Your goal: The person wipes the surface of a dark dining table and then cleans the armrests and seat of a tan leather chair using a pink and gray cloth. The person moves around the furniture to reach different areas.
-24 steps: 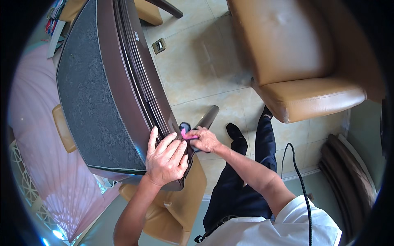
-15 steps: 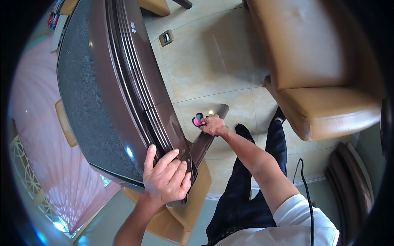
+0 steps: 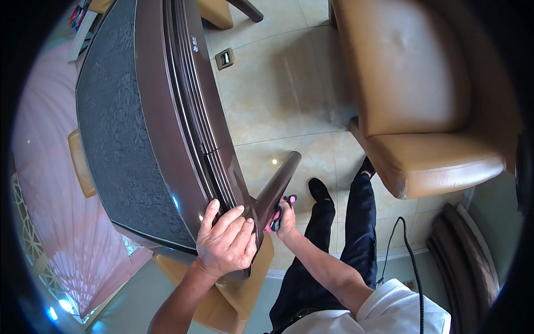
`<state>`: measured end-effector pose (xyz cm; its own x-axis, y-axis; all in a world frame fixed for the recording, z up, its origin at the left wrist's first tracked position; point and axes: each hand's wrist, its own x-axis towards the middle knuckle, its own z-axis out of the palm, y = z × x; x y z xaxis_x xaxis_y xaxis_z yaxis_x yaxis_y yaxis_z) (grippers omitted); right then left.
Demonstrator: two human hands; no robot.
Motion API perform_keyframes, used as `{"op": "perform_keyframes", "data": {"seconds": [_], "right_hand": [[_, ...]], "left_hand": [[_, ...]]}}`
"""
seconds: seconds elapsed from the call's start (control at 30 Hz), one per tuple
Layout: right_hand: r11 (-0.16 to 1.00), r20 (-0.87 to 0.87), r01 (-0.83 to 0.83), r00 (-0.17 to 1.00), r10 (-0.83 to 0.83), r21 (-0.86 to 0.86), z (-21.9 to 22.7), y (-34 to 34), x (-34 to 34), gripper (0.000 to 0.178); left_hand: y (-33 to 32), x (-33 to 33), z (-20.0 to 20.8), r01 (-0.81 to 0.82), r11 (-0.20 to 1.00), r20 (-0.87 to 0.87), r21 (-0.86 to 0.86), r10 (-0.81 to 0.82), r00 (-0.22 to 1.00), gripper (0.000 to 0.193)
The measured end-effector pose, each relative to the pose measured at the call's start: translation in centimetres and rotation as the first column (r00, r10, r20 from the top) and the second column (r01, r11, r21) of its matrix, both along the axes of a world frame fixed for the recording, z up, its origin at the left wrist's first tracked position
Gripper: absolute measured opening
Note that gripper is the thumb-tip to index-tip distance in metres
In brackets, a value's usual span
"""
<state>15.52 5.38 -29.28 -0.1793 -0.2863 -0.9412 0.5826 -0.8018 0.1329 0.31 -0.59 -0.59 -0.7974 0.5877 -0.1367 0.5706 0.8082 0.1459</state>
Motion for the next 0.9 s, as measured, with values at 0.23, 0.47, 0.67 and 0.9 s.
{"op": "perform_keyframes", "data": {"seconds": [0.23,0.47,0.67,0.9], "right_hand": [[0.957,0.220,0.250,0.951,-0.216,-0.143,-4.8,-2.9,0.1,0.036],[0.884,0.268,0.248,0.952,-0.147,-0.396,1.9,-2.2,2.6,0.032],[0.841,0.045,0.088,0.996,-0.075,-0.534,5.3,2.1,1.7,0.030],[0.969,-0.174,-0.227,0.963,0.208,-0.099,10.5,6.3,-2.2,0.028]], "left_hand": [[0.3,0.2,0.2,-0.025,0.999,-0.056,0.037,0.027,0.998,0.020],[-0.4,0.9,0.0,-0.063,0.988,-0.030,0.138,0.068,0.997,0.024],[-0.7,0.9,-0.6,-0.046,0.979,-0.117,0.199,0.071,0.991,0.024],[-0.5,0.7,-1.0,-0.054,0.961,-0.162,0.271,0.101,0.982,0.023]]}}
